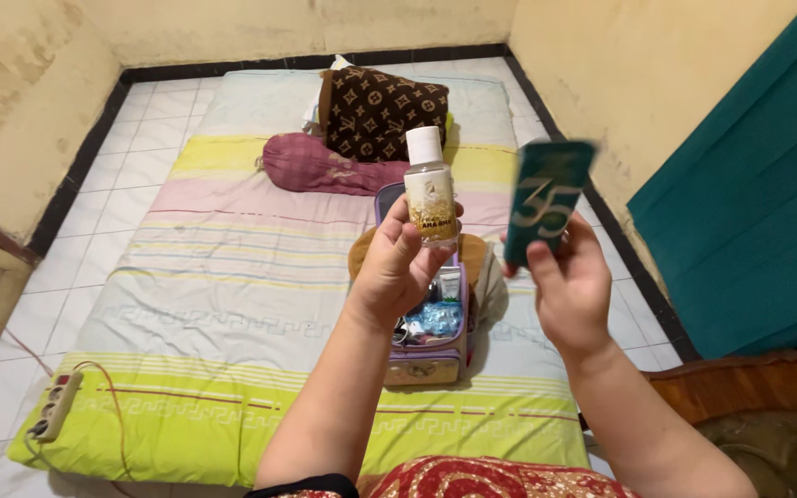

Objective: The person takes cosmetic tubes, bottles, sunscreen, a face wash tube, a phone case, a charger cable and an earbuds case out of an open toiletry bag on the bed and carries them by hand to a wooden wardrobe, placing the bottles and tubes on the shelf and putting a plastic bag and phone case into a storage box on a lower shelf.

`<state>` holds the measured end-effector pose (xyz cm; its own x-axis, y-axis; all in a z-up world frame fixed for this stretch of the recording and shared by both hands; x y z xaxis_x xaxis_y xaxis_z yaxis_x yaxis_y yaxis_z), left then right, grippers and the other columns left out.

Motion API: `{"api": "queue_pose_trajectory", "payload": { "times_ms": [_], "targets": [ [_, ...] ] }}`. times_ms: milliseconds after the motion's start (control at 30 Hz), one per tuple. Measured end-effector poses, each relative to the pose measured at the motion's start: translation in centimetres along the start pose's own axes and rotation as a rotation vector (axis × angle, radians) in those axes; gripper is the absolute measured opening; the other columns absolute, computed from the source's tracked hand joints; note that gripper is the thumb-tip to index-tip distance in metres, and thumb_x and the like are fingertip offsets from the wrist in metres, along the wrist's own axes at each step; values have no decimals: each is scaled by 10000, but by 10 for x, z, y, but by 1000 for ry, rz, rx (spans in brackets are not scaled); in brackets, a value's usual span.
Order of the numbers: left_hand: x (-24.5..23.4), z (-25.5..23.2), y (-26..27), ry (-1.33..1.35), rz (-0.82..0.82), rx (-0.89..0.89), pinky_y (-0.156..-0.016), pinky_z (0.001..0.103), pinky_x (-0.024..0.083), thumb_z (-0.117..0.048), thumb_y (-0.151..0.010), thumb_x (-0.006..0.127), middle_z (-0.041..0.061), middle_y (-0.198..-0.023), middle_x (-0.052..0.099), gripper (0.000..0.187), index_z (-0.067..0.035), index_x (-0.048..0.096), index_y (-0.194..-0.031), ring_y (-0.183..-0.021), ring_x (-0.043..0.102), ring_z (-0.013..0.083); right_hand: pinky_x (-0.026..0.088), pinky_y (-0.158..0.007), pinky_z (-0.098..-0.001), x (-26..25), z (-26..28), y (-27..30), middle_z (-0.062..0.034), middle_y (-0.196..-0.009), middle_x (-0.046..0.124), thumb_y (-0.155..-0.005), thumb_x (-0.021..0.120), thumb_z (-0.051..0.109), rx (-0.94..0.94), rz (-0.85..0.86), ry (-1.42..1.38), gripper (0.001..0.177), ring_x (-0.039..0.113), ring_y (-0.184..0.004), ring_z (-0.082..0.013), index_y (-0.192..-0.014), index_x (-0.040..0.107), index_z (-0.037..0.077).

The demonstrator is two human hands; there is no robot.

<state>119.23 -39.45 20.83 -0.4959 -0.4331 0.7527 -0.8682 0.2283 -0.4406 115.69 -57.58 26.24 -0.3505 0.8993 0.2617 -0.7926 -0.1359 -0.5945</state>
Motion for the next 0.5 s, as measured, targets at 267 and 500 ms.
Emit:
{"api": "queue_pose_trajectory", "payload": {
  "times_ms": [267, 500],
  "targets": [
    [-16, 36, -2, -67, -84, 39, -989, 351, 513, -256, -997, 733, 62, -1260, 657, 501, -39, 546, -1408, -1161, 624, 179, 589, -902, -369, -9, -26, -12, -118, -1170, 699, -1026, 636, 80, 258, -24, -213, 348, 686, -1019, -217, -1347, 574, -42],
    [-15, 22, 18, -72, -96, 67, -1072, 380, 506, -250, -1006, 721, 71, -1273, 661, 460, -35, 556, -1377, -1204, 628, 197, 562, -858, -319, 13, -41, 6, -99, -1136, 694, -1007, 657, 49, 308, -31, -121, 400, 658, -942, -170, -1376, 584, -87]
  ]
}}
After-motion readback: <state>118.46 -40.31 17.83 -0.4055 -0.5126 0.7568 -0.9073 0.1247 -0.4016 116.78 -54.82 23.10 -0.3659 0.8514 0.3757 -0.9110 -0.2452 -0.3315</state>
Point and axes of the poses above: each hand's wrist, its own y-axis away from the middle knuckle, its own x-axis out of the palm, z = x × y, the point moved 9 cm from there along -y, towards the middle knuckle
